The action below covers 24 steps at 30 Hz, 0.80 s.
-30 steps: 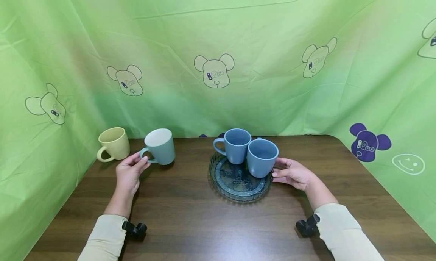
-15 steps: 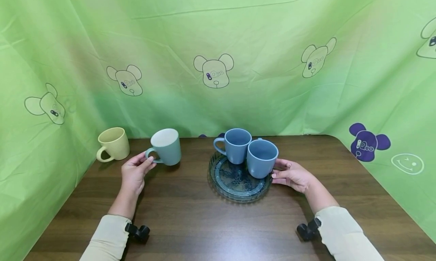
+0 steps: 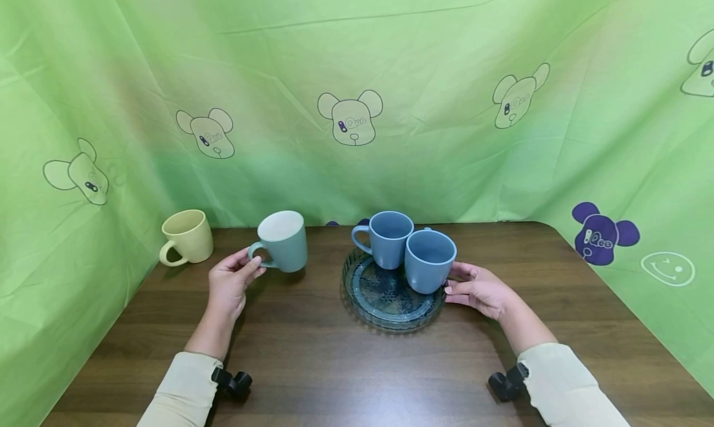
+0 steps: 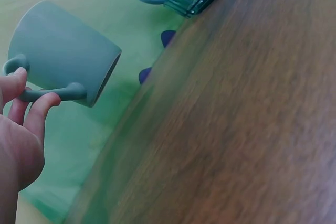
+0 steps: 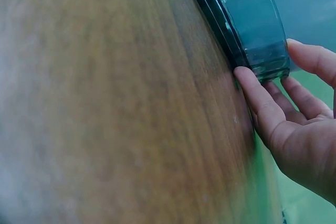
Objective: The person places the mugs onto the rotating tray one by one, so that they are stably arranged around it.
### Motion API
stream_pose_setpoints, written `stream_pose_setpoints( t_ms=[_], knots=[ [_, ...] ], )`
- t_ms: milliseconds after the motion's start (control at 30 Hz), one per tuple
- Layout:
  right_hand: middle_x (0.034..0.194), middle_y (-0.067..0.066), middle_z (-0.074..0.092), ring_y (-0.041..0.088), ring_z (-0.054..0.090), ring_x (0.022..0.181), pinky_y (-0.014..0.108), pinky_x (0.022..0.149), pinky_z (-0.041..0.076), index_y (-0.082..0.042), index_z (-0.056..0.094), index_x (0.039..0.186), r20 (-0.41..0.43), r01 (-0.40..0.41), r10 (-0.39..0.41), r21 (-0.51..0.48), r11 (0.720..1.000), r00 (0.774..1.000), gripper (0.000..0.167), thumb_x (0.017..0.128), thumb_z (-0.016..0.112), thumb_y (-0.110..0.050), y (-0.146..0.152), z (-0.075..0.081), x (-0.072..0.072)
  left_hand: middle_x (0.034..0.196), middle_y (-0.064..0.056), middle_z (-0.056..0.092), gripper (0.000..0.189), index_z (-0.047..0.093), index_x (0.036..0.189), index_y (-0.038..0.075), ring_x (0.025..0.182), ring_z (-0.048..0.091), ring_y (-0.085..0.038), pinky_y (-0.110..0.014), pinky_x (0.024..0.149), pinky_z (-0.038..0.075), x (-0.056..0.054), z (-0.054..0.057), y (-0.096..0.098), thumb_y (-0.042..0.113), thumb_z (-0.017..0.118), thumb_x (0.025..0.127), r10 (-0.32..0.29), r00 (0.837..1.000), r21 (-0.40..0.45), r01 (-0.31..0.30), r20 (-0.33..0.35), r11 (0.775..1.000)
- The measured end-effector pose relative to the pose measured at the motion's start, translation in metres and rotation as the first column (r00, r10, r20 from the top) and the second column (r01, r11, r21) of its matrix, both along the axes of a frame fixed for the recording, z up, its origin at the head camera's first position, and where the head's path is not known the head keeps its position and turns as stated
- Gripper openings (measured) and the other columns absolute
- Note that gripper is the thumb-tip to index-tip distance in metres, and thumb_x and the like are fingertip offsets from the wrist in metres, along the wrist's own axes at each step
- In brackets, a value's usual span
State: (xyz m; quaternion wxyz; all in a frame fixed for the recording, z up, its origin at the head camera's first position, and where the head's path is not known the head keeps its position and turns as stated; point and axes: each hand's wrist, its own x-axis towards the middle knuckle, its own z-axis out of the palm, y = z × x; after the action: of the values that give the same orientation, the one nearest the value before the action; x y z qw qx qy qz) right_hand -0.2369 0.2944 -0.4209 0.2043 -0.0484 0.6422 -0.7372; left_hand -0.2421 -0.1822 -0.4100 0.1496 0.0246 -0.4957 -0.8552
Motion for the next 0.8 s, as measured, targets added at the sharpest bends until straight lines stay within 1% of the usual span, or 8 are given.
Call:
stream_pose_setpoints(
  t_ms=[233,500,800],
  knots=[
    [0.154,0.033,0.002,0.006,0.054,0.106,0.038,0.093,0.055,0.011,0.000,0.150,-0.004,0.010,-0.010,0.003,1.000,1.000,0.084,0.087,0.056,0.017,0.000,-0.001,0.001,0.077,-0.005,0.062,0.042,0.078,0.081,0.015,0.066,0.066,-0.011,-0.027,0.065,0.061,0.001,0.002,0.007,-0.023,0.060,0.083,-0.013,1.000,-0.013,0.013,0.015,1.000],
    [0.154,0.034,0.003,0.007,0.054,0.106,0.037,0.092,0.055,0.011,0.000,0.150,-0.014,0.021,-0.021,0.003,1.000,1.000,0.085,0.086,0.056,0.017,-0.003,0.001,0.004,0.078,-0.005,0.063,0.039,0.077,0.083,0.015,0.068,0.067,-0.012,-0.028,0.067,0.061,0.003,0.005,0.014,-0.022,0.063,0.082,-0.033,0.999,-0.033,0.034,0.010,0.999],
    [0.154,0.034,0.004,0.010,0.054,0.106,0.038,0.091,0.056,0.011,0.000,0.150,-0.002,0.038,-0.038,0.004,0.999,0.999,0.086,0.086,0.056,0.018,-0.004,0.003,0.008,0.080,-0.005,0.064,0.034,0.078,0.084,0.014,0.070,0.067,-0.012,-0.027,0.069,0.061,0.007,0.007,0.021,-0.018,0.066,0.083,-0.062,0.998,-0.038,0.062,0.022,0.997]
  ],
)
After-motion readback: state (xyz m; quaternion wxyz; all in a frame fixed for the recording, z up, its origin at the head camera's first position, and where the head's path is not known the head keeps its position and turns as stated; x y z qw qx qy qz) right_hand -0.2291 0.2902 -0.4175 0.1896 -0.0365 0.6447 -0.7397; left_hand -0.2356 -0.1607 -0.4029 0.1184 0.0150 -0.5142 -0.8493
